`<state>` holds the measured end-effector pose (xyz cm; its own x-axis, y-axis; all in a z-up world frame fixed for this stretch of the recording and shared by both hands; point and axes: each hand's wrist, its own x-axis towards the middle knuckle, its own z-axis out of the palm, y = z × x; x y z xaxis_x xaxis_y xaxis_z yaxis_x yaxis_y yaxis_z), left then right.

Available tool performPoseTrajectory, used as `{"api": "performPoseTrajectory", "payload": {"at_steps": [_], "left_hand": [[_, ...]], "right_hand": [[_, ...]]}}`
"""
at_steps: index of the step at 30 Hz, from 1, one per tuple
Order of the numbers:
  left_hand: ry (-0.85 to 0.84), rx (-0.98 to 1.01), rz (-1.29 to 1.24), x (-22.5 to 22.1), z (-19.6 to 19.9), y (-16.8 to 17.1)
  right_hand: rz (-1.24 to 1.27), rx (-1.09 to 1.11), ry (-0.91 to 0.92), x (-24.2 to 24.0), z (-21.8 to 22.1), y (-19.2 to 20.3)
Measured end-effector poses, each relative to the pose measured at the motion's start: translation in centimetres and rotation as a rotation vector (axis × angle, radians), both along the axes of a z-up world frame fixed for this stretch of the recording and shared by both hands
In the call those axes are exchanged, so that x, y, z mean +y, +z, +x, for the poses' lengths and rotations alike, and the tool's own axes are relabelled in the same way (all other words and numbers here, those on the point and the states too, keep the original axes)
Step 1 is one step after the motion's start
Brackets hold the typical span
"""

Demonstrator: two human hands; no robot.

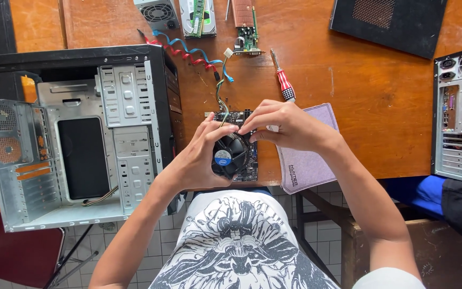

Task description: Installing a CPU cooler and RAM sticks onto a motherboard on a repair bench.

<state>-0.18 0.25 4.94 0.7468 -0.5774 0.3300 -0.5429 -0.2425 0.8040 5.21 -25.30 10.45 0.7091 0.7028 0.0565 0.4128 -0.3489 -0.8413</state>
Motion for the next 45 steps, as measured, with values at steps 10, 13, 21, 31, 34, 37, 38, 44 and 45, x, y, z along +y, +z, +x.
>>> {"api": "performPoseTrajectory", "payload": {"at_steps": [10,13,21,31,34,37,38,44,45], "left_hand": [[0.04,0.025,0.077,0.6,-0.4,0.1],[0.034,0.034,0.08,0.6,-0.2,0.0],[0.115,-0.007,0.031,0.4,0.8,-1.1],[0.205,0.071,-0.007,1.1,1.6,-1.7],[0.199,0.131,-0.039,1.4,1.9,-1.5],[0.22,0.156,-0.041,1.4,1.8,-1.1],[0.23,0.158,-0.041,1.4,1.8,-1.0],[0.245,0.173,-0.048,1.0,1.8,-0.5],[0.241,0.181,-0.051,0.8,1.7,-0.6]], "right_hand": [[0.094,-0.089,-0.041,0.4,-0.7,-2.2],[0.104,-0.06,-0.103,0.5,-1.1,-1.8],[0.128,-0.111,-0.455,1.2,-4.1,-5.9],[0.247,-0.026,-0.558,4.5,-9.1,-4.9],[0.289,0.036,-0.565,4.7,-8.8,-5.0],[0.248,-0.077,-0.582,5.3,-9.3,-5.4],[0.251,-0.113,-0.625,5.6,-9.3,-5.4],[0.264,-0.125,-0.676,5.7,-9.2,-6.9],[0.248,-0.135,-0.672,5.5,-9.2,-7.1]]}}
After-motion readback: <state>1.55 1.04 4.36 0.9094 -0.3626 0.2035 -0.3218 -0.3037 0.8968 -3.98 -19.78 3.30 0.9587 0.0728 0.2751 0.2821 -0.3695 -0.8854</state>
